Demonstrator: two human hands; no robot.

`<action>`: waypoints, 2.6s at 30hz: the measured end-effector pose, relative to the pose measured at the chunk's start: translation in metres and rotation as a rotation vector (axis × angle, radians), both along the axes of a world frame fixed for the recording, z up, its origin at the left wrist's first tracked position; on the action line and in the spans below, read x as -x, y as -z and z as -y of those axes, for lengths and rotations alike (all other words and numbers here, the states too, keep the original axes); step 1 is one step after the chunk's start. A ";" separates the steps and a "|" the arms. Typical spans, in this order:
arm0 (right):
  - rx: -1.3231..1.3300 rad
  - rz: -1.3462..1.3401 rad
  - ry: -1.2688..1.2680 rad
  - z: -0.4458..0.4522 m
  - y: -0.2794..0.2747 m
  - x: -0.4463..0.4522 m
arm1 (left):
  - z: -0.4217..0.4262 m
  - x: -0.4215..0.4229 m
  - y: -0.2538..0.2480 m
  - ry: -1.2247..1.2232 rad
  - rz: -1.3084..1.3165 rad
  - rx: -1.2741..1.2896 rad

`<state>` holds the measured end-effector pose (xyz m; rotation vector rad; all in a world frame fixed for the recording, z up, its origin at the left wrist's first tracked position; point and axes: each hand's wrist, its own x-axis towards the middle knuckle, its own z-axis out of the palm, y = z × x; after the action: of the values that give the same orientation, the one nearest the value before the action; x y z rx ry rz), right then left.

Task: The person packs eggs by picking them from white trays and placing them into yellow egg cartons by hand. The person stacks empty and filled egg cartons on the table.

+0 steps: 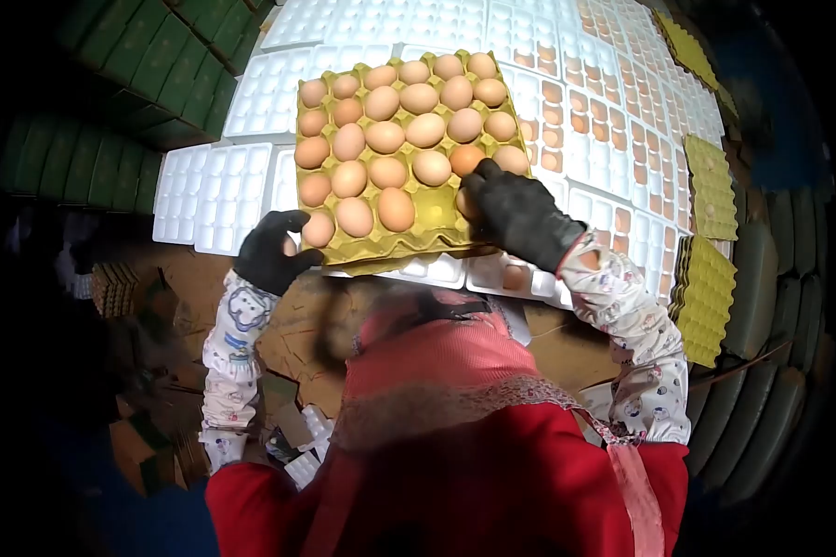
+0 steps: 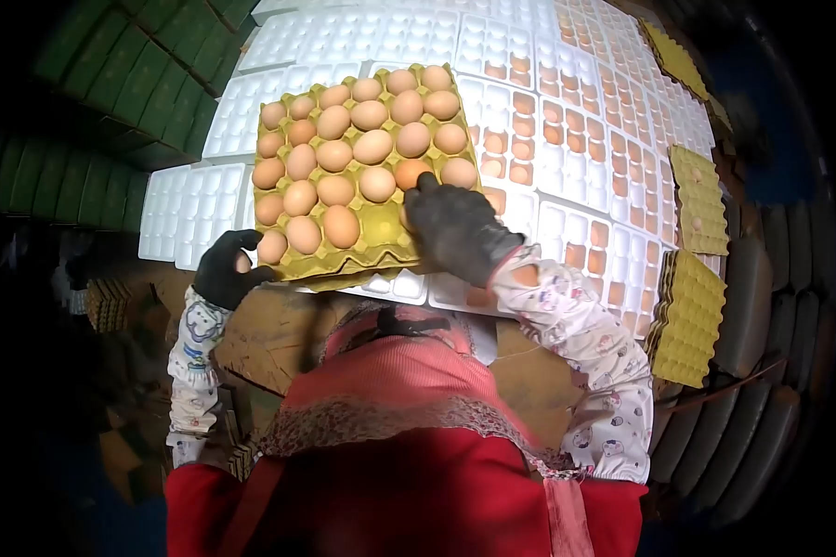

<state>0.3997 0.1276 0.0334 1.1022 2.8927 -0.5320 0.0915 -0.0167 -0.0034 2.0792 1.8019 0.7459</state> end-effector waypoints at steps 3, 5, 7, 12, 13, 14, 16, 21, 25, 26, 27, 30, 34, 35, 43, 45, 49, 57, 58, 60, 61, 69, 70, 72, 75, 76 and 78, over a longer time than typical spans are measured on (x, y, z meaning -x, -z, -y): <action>-0.080 0.298 0.022 0.003 -0.005 0.011 | -0.012 -0.023 -0.017 -0.128 -0.298 0.220; -0.026 0.019 -0.081 -0.011 -0.005 0.000 | -0.023 -0.022 -0.031 -0.050 -0.348 0.262; 0.111 -0.171 -0.019 -0.021 -0.009 -0.011 | -0.026 -0.015 -0.029 -0.008 -0.310 0.249; 1.004 -0.985 0.230 -0.049 -0.012 -0.034 | -0.020 0.025 0.013 0.005 0.365 0.112; 0.983 -1.071 0.228 -0.052 -0.012 -0.029 | -0.017 0.032 0.020 -0.131 0.750 0.260; 0.922 -0.925 0.191 -0.056 -0.016 -0.026 | -0.018 0.039 0.035 -0.061 1.146 0.188; 0.332 -0.474 0.052 -0.060 -0.015 -0.006 | -0.024 0.040 0.033 -0.070 1.354 0.059; -0.309 0.276 0.070 -0.031 -0.004 0.043 | -0.050 0.054 0.026 -0.184 1.310 0.204; -0.200 0.346 -0.010 -0.039 -0.020 0.038 | -0.053 0.014 -0.009 -0.045 -0.179 -0.032; -0.133 0.052 0.029 -0.046 -0.015 0.025 | -0.053 0.006 -0.008 -0.106 -0.237 0.089; -0.099 -0.043 -0.027 -0.055 -0.014 0.011 | -0.054 0.001 -0.011 -0.109 -0.232 0.088; 0.800 -0.515 0.305 -0.058 -0.022 -0.015 | -0.059 -0.011 -0.026 -0.177 -0.355 0.233; 0.876 -1.133 0.260 -0.017 -0.001 -0.066 | -0.067 0.021 0.002 0.002 -0.186 0.071; 0.838 -1.124 0.312 -0.009 -0.001 -0.076 | -0.067 0.021 0.002 0.027 -0.159 0.052; 1.122 -1.366 1.065 0.068 0.057 -0.218 | -0.048 0.007 0.005 0.070 1.117 0.664; 0.395 -1.225 0.899 0.080 0.097 -0.259 | -0.051 -0.107 0.030 0.358 0.966 0.014; 0.478 -1.275 1.332 0.071 0.124 -0.350 | -0.117 -0.311 0.016 0.702 0.786 0.380; -0.205 -0.204 1.196 0.047 0.168 -0.436 | -0.223 -0.563 0.123 0.809 -0.175 0.294; -0.176 -0.211 1.138 0.040 0.170 -0.442 | -0.236 -0.578 0.145 0.797 -0.239 0.295; -0.142 -0.266 0.979 0.024 0.179 -0.452 | -0.251 -0.590 0.165 0.766 -0.270 0.351; -0.054 -0.242 0.917 0.013 0.186 -0.456 | -0.257 -0.590 0.166 0.775 -0.262 0.354; -0.197 -0.781 0.880 -0.084 0.206 -0.453 | -0.334 -0.595 0.183 0.484 0.229 0.014; -0.215 -0.808 0.881 -0.090 0.207 -0.450 | -0.343 -0.601 0.208 0.533 0.245 -0.072; -0.286 -0.672 0.808 -0.101 0.235 -0.456 | -0.340 -0.596 0.213 0.616 0.344 -0.159; -0.239 -0.616 0.813 -0.103 0.245 -0.455 | -0.300 -0.569 0.193 0.521 0.506 -0.177; -0.081 -0.729 0.880 -0.101 0.234 -0.445 | -0.278 -0.551 0.168 0.468 0.519 -0.024; 0.062 -0.809 0.858 -0.107 0.207 -0.418 | -0.232 -0.501 0.118 0.447 0.601 0.002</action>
<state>0.8181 0.2347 -0.1739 2.6186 2.6997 -1.3175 0.5930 0.2153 -0.1217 1.8734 0.9783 1.0764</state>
